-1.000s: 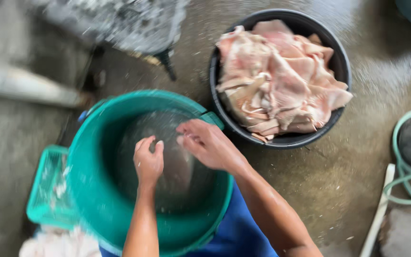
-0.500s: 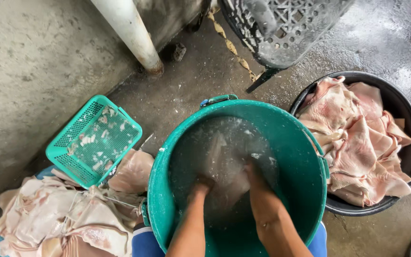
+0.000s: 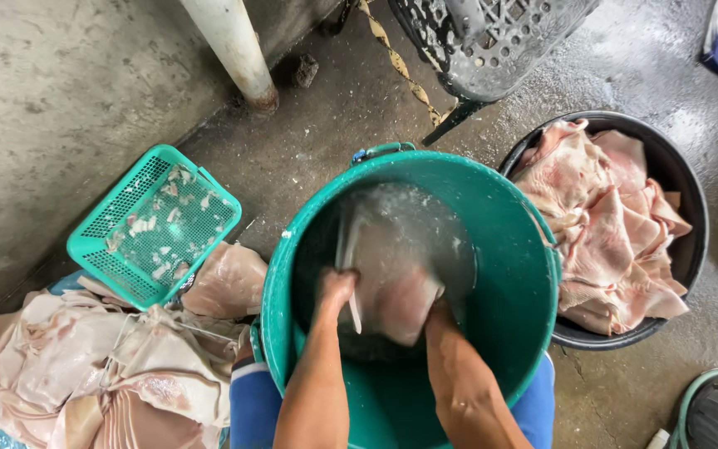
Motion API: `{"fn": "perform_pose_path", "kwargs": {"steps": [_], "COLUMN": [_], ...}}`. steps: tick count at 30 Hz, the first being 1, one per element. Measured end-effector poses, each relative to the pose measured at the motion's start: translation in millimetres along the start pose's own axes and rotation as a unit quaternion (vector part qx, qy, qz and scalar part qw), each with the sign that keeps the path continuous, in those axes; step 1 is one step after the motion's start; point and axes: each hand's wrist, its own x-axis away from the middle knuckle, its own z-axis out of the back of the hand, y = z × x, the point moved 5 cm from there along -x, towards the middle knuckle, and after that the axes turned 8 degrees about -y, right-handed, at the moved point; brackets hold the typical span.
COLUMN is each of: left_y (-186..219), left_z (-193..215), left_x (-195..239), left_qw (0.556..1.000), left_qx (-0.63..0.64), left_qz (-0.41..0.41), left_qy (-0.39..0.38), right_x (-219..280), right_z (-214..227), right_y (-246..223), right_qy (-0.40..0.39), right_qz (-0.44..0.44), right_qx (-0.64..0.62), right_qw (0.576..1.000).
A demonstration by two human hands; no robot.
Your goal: The person washes pieces of pork skin in a bucket of water by hand, rinses them with a hose, and sorts them into different basins.
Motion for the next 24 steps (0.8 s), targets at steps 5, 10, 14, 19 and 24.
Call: {"fn": "perform_pose_path", "kwargs": {"steps": [5, 10, 14, 19, 24], "left_y": [69.6, 78.8, 68.5, 34.6, -14.4], "left_z": [30.2, 43.7, 39.0, 4.3, -9.5], "left_x": [91.6, 141.3, 126.4, 64.9, 20.7], "left_qw": [0.912, 0.871, 0.886, 0.905, 0.912], "left_qx": [0.351, 0.424, 0.416, 0.399, 0.404], "left_qz": [-0.193, -0.19, -0.156, -0.092, 0.025], "left_qy": [-0.087, -0.161, -0.136, -0.118, 0.061], "right_x": [58.1, 132.8, 153.8, 104.1, 47.8], "right_z": [5.1, -14.2, -23.0, -11.4, -6.0], "right_y": [-94.0, -148.0, -144.9, -79.7, -27.1], "right_qy": [-0.115, -0.196, -0.215, -0.138, 0.041], "right_qz": [0.109, 0.191, 0.266, 0.178, 0.087], "right_qx": [-0.109, -0.165, -0.295, -0.353, -0.169], "right_qw": [0.981, 0.947, 0.892, 0.908, 0.981]}}
